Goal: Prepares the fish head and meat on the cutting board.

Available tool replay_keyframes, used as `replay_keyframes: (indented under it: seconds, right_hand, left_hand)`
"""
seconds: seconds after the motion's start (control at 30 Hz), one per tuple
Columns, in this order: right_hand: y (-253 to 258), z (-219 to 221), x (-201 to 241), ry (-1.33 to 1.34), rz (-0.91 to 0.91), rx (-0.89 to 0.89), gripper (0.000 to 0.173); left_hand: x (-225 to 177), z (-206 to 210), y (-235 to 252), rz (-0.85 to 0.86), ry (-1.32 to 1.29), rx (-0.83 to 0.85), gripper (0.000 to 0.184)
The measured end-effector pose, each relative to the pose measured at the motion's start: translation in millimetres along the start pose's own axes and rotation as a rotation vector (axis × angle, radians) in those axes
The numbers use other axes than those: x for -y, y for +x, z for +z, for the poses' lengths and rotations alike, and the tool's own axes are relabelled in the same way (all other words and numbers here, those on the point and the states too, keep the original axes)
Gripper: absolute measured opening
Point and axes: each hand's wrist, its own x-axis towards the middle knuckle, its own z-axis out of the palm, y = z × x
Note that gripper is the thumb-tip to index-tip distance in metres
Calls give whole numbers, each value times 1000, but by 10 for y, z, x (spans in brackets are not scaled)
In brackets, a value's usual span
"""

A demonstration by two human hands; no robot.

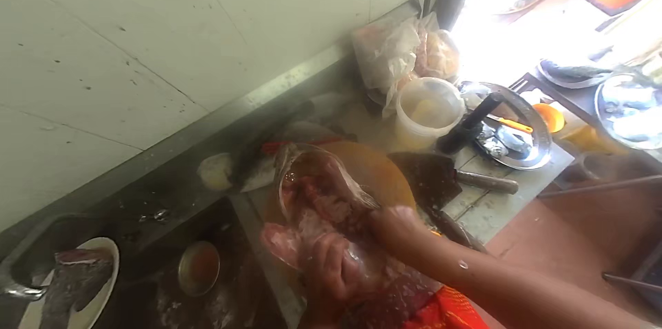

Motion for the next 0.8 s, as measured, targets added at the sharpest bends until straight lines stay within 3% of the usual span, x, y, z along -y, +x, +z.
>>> replay_keyframes:
  seconds: [0.07,0.2,0.3,0.37,0.47,0.57,0.7,0.8]
  right_hand:
    - [-25,-76,-18,-27,24,-70,17]
    - [-161,53,28,-29,-54,54,22]
    - [-98,48,-115,-49,47,-57,19]
    - [-223,-11,-23,-62,1,-10,25]
    - [-182,131,-49,-27,-90,-5,21]
    - [-32,72,-183,-44,-1,-138,17]
    - [-242,111,-119,-37,-74,7,22]
    - [-132,194,-342,-25,25,-90,23]
  left_hand:
    - [10,-1,38,-4,3,-19,30]
    - [-14,-25,15,-6,0,-4,30]
    - [-25,-2,39,-1,15,-14,31]
    - [-1,-17,28,-12,7,-18,30]
    - [-16,-14,4,-3,-7,4,31]
    - [-11,0,33,4,8,-14,32]
    - [3,4,-8,-6,-10,6,33]
    - [-28,32,11,0,3,-4,33]
